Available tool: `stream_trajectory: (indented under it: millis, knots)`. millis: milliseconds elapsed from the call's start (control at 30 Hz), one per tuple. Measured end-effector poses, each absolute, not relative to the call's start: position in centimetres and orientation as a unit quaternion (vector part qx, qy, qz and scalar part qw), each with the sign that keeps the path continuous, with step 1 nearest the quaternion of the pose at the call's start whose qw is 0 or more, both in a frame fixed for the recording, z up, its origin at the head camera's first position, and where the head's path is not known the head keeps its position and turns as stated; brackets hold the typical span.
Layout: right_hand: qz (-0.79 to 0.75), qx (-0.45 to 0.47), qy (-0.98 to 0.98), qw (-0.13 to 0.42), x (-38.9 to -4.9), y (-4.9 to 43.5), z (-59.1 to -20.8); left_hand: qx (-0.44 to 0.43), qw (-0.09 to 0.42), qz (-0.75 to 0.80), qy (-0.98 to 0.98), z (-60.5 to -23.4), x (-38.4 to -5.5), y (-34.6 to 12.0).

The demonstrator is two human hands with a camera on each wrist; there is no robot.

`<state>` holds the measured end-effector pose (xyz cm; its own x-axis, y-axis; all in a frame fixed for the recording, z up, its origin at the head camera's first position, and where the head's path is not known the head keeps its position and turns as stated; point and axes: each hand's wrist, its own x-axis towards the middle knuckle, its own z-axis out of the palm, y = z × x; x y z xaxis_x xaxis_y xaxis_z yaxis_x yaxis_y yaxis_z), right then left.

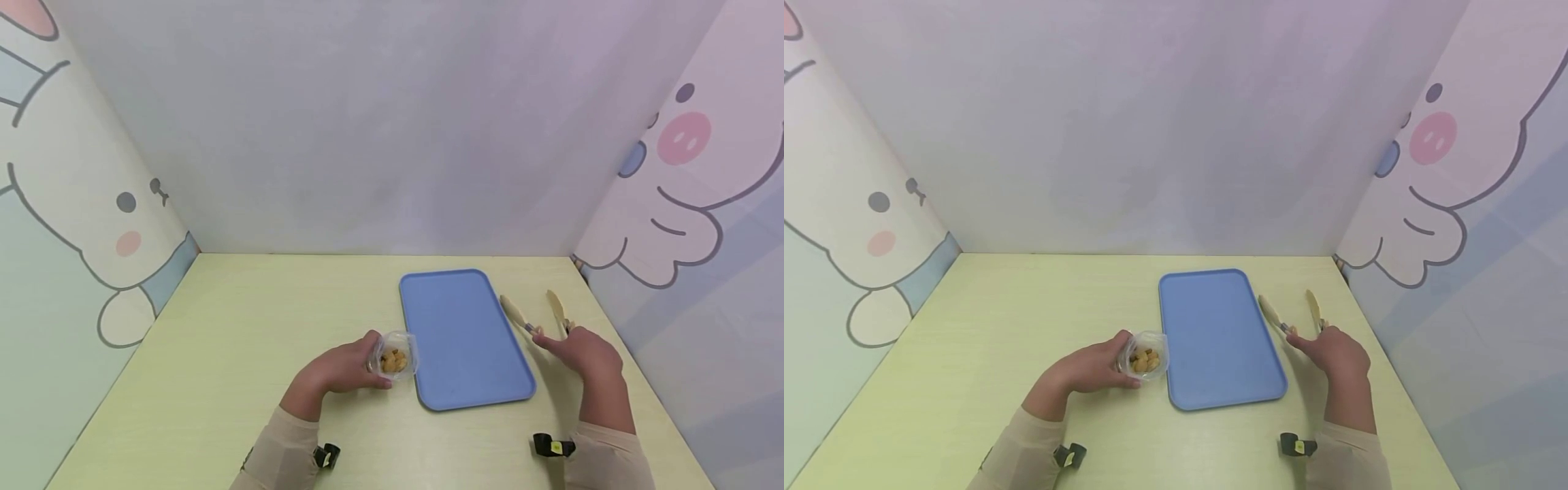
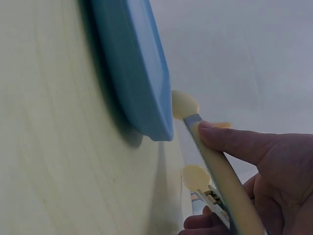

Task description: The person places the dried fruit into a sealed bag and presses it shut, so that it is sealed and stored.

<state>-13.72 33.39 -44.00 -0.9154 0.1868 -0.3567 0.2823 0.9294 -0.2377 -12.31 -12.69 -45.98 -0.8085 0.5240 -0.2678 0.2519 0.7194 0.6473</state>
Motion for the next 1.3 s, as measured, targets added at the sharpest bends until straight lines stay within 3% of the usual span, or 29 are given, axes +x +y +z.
stream_trajectory:
  millis: [700,1133,1300]
  knots:
    - [-0.199,0.122,0.942,0.24,-13.2,33.2,-44.2,0.212,0.221,0.302,0.903,-46.2,-12.4,-12.5]
    - [-0.183,0.11,0.946,0.246,-13.2,33.0,-43.4,0.221,0.226,0.305,0.898,-46.0,-12.4,-12.7]
    - [-0.142,0.1,0.966,0.19,-12.9,32.9,-42.1,0.231,0.22,0.303,0.898,-45.8,-12.4,-12.9]
